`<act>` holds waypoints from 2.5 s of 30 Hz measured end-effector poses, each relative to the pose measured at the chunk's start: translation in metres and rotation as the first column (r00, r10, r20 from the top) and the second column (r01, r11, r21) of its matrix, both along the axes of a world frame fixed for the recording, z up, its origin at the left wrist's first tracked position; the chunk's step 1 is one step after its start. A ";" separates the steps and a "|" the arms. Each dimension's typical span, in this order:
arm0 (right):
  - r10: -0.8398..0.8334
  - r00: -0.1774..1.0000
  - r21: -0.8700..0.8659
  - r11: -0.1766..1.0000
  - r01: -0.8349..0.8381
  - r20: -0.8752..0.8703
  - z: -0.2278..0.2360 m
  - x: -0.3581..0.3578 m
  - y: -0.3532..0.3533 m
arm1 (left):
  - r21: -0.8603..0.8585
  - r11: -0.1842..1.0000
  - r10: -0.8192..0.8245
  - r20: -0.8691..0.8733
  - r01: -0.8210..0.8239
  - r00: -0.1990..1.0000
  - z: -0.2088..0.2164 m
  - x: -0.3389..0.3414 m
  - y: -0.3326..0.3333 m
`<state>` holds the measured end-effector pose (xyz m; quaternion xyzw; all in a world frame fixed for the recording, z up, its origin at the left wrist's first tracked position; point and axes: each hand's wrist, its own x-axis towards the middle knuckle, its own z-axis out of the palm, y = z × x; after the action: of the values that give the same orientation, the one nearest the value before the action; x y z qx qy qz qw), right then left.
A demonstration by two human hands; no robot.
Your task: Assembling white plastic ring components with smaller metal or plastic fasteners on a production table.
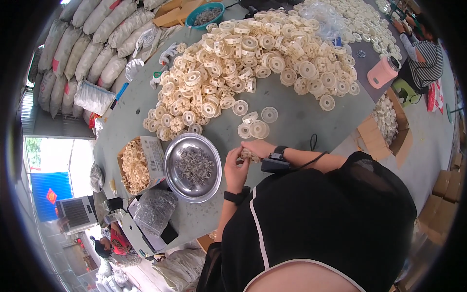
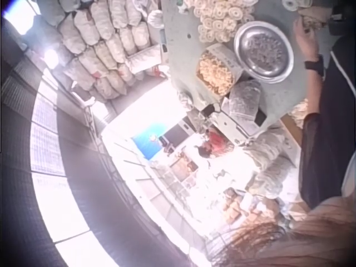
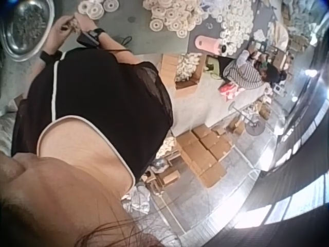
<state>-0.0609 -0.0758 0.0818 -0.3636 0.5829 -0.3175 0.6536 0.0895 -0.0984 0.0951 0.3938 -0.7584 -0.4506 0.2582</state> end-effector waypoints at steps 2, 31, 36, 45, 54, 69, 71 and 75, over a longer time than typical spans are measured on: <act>-0.009 0.996 -0.127 0.992 -0.002 -0.087 0.006 0.003 0.000 | -0.101 0.994 0.043 0.037 -0.039 0.998 0.000 -0.001 0.003; -0.350 0.823 0.228 0.934 0.274 0.447 -0.018 0.010 -0.009 | 0.818 0.571 0.357 -0.175 -0.066 0.918 -0.013 0.007 -0.005; -0.219 0.881 0.166 0.973 0.163 0.419 -0.028 0.005 -0.009 | 0.529 0.829 0.042 0.262 -0.180 0.964 -0.013 0.015 -0.010; -0.150 0.988 -0.139 0.980 0.145 -0.032 -0.036 0.006 -0.006 | 0.360 0.930 0.128 -0.143 -0.069 0.981 -0.024 0.006 -0.001; -0.055 0.919 -0.162 0.987 -0.010 -0.391 -0.027 -0.006 -0.007 | 0.111 0.985 0.118 0.141 -0.134 0.983 -0.022 0.004 0.005; -0.258 0.946 -0.156 0.961 0.230 -0.195 -0.073 -0.022 -0.002 | 0.826 0.559 0.209 -0.215 0.064 0.954 -0.078 0.027 0.016; -0.315 0.949 -0.020 0.949 0.315 0.005 -0.074 -0.031 0.001 | 0.816 0.570 0.115 -0.199 0.100 0.973 -0.100 0.029 0.016; -0.280 0.955 0.057 0.956 0.287 -0.097 -0.075 -0.032 0.007 | 0.816 0.577 0.233 -0.118 -0.040 0.965 -0.120 0.033 0.011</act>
<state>-0.0927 -0.0690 0.0065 -0.2667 0.6680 -0.3710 0.5874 0.1229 -0.0872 -0.0252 0.4748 -0.4062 -0.7631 0.1648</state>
